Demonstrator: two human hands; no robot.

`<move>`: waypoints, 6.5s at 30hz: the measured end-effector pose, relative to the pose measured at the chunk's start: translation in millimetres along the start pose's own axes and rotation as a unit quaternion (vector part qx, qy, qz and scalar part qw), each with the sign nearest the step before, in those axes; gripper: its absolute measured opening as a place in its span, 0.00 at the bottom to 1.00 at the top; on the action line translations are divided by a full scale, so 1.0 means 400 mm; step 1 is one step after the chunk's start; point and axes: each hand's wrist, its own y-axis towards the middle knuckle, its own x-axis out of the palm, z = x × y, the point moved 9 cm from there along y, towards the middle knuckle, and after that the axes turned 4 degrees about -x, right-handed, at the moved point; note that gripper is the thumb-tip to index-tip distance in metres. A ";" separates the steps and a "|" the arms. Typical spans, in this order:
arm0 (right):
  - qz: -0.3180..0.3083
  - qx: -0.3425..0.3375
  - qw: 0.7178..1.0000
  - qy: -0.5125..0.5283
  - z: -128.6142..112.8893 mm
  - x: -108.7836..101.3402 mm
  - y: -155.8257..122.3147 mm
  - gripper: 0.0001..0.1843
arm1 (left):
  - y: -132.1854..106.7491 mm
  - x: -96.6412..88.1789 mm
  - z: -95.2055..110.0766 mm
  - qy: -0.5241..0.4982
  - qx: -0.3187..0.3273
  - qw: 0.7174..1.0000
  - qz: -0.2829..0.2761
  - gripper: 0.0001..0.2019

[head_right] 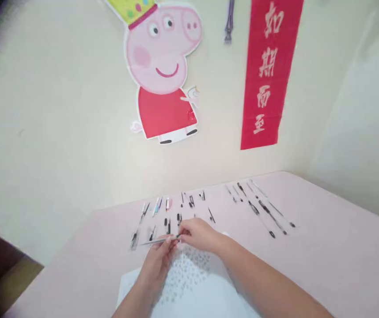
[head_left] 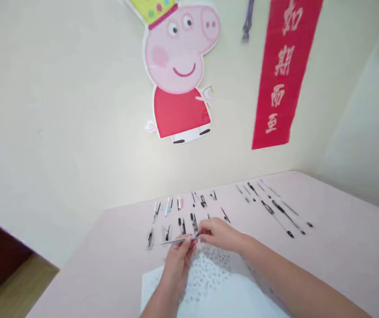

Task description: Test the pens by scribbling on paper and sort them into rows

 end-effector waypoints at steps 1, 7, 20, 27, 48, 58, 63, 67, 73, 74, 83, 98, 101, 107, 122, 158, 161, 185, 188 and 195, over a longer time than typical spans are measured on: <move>-0.001 -0.001 1.000 0.000 0.001 0.002 0.001 0.05 | 0.000 -0.002 0.000 0.001 0.000 1.000 0.003 0.13; -0.009 -0.001 1.000 0.011 0.010 0.012 0.003 0.06 | 0.002 -0.004 0.001 0.011 0.002 1.000 0.003 0.10; -0.048 0.006 0.997 0.054 0.028 0.036 0.002 0.10 | 0.001 0.005 0.001 0.020 0.003 0.999 -0.028 0.12; -0.064 -0.006 0.995 0.074 0.035 0.049 0.002 0.16 | -0.002 0.011 -0.003 0.014 -0.006 0.999 -0.036 0.10; -0.053 -0.009 0.997 0.062 0.020 0.043 -0.005 0.13 | -0.004 0.011 -0.001 0.001 -0.010 1.000 -0.028 0.11; 0.006 0.012 0.996 0.084 0.032 0.025 -0.040 0.04 | -0.013 0.027 -0.004 0.013 -0.023 0.999 -0.040 0.10; 0.005 0.030 0.996 0.078 0.036 0.025 -0.061 0.04 | -0.028 0.051 -0.008 0.034 -0.031 0.996 -0.078 0.11; -0.013 0.029 0.996 0.084 0.026 0.028 -0.078 0.09 | -0.033 0.058 -0.014 0.046 -0.036 0.994 -0.097 0.12; -0.001 0.031 0.997 0.070 0.012 0.013 -0.102 0.11 | -0.042 0.066 -0.019 0.062 -0.041 0.991 -0.111 0.11; 0.007 0.031 0.997 0.069 0.010 0.009 -0.105 0.07 | -0.043 0.067 -0.019 0.063 -0.042 0.991 -0.111 0.11; 0.005 0.047 0.998 0.047 0.006 0.011 -0.119 0.05 | -0.050 0.072 -0.022 0.081 -0.045 0.989 -0.115 0.11; 0.013 0.026 0.999 0.040 0.010 0.015 -0.120 0.03 | -0.053 0.069 -0.024 0.077 -0.051 0.990 -0.108 0.12; 0.009 0.026 0.999 0.027 0.008 0.015 -0.120 0.02 | -0.053 0.069 -0.024 0.079 -0.052 0.990 -0.105 0.12; -0.018 0.017 0.999 0.028 0.010 0.028 -0.116 0.14 | -0.052 0.069 -0.026 0.083 -0.053 0.990 -0.104 0.12; 0.020 0.005 1.000 0.017 0.009 0.009 -0.117 0.05 | -0.049 0.073 -0.029 0.086 -0.054 0.988 -0.115 0.13; 0.002 -0.019 1.000 -0.016 0.008 0.018 -0.117 0.10 | -0.046 0.075 -0.039 0.094 -0.064 0.984 -0.141 0.12; -0.014 -0.024 1.000 -0.008 0.005 0.023 -0.116 0.14 | -0.049 0.078 -0.038 0.099 -0.066 0.983 -0.142 0.12; -0.060 0.152 0.877 0.453 0.084 0.148 -0.126 0.27 | -0.041 0.074 -0.028 0.104 -0.034 0.983 -0.145 0.10; -0.057 0.143 0.889 0.431 0.082 0.141 -0.122 0.27 | -0.042 0.075 -0.027 0.099 -0.035 0.984 -0.145 0.10; 0.042 0.069 0.983 0.167 0.074 0.047 -0.113 0.20 | -0.070 0.099 -0.038 0.124 -0.080 0.974 -0.171 0.10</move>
